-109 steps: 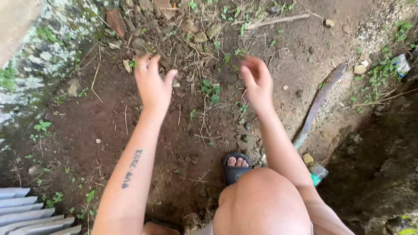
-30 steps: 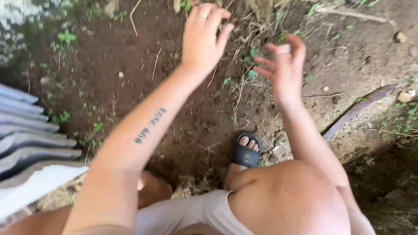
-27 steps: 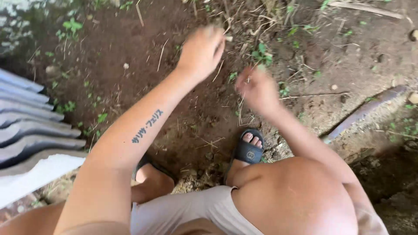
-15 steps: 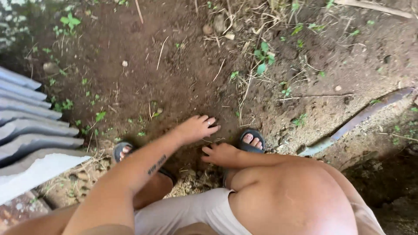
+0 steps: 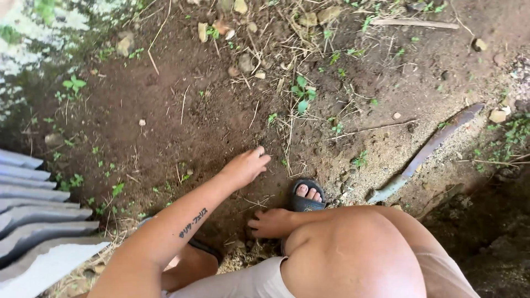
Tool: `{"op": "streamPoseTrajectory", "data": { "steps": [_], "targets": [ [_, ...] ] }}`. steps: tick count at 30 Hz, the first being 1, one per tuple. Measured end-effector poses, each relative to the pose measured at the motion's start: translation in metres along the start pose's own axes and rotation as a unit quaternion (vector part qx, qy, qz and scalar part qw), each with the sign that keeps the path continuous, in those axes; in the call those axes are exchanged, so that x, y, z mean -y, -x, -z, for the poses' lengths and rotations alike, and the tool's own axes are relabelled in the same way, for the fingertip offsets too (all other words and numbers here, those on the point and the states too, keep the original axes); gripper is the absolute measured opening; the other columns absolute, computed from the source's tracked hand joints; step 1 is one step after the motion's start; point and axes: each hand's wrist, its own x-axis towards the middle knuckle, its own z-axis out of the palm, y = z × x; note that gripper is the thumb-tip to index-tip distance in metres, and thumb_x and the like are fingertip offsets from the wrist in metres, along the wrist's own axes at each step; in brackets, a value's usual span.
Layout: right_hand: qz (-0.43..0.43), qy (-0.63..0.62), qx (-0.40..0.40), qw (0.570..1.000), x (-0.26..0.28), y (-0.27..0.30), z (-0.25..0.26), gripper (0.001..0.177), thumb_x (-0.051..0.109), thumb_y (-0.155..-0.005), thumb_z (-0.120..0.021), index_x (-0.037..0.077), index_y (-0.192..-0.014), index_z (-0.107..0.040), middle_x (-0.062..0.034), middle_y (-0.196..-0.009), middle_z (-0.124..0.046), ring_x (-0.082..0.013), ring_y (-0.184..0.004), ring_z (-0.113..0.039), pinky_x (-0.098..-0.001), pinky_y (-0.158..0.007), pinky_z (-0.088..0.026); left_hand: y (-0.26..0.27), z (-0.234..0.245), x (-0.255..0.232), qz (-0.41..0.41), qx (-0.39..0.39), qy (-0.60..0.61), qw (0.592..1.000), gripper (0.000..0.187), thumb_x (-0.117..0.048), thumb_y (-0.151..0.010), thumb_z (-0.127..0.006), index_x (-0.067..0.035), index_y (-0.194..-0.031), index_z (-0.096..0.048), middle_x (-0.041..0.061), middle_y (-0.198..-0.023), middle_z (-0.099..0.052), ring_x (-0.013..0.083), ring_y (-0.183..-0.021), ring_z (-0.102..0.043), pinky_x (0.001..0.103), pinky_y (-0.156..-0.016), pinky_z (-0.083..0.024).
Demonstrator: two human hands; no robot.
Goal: Dig into the soil and remove weeds by hand and using a tool.
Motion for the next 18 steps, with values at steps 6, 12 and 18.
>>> {"op": "streamPoseTrajectory", "data": {
  "steps": [6, 12, 18],
  "targets": [
    [-0.097, -0.186, -0.090, 0.973, -0.025, 0.010, 0.004, 0.024, 0.016, -0.080, -0.073, 0.003, -0.100, -0.070, -0.0188, -0.110, -0.060, -0.0363, -0.099, -0.061, -0.0456, -0.075, -0.056, -0.057, 0.061, -0.022, 0.090, -0.013, 0.140, 0.986, 0.014, -0.016, -0.103, -0.060, -0.004, -0.109, -0.055, 0.012, -0.107, -0.058, 0.0230, -0.094, -0.069, 0.033, -0.074, -0.063],
    [-0.432, -0.316, -0.145, 0.832, -0.100, 0.070, 0.170, 0.024, 0.023, -0.087, -0.073, 0.016, -0.110, -0.077, -0.0083, -0.106, -0.073, -0.0234, -0.099, -0.069, -0.0413, -0.091, -0.056, -0.108, 0.218, -0.036, 0.064, -0.457, 0.008, 0.887, 0.010, -0.014, -0.094, -0.069, -0.004, -0.096, -0.068, 0.009, -0.097, -0.062, 0.0193, -0.090, -0.060, 0.031, -0.071, -0.055],
    [-0.416, -0.316, -0.614, 0.592, -0.141, 0.133, 0.234, 0.066, 0.037, -0.096, -0.065, 0.003, -0.147, -0.042, -0.0161, -0.139, -0.056, -0.0208, -0.096, -0.073, -0.0343, -0.068, -0.066, -0.115, 0.193, -0.023, 0.159, -0.452, -0.052, 0.876, 0.018, -0.006, -0.105, -0.060, -0.007, -0.087, -0.059, 0.003, -0.076, -0.056, 0.0157, -0.068, -0.054, 0.032, -0.061, -0.050]
  ]
}}
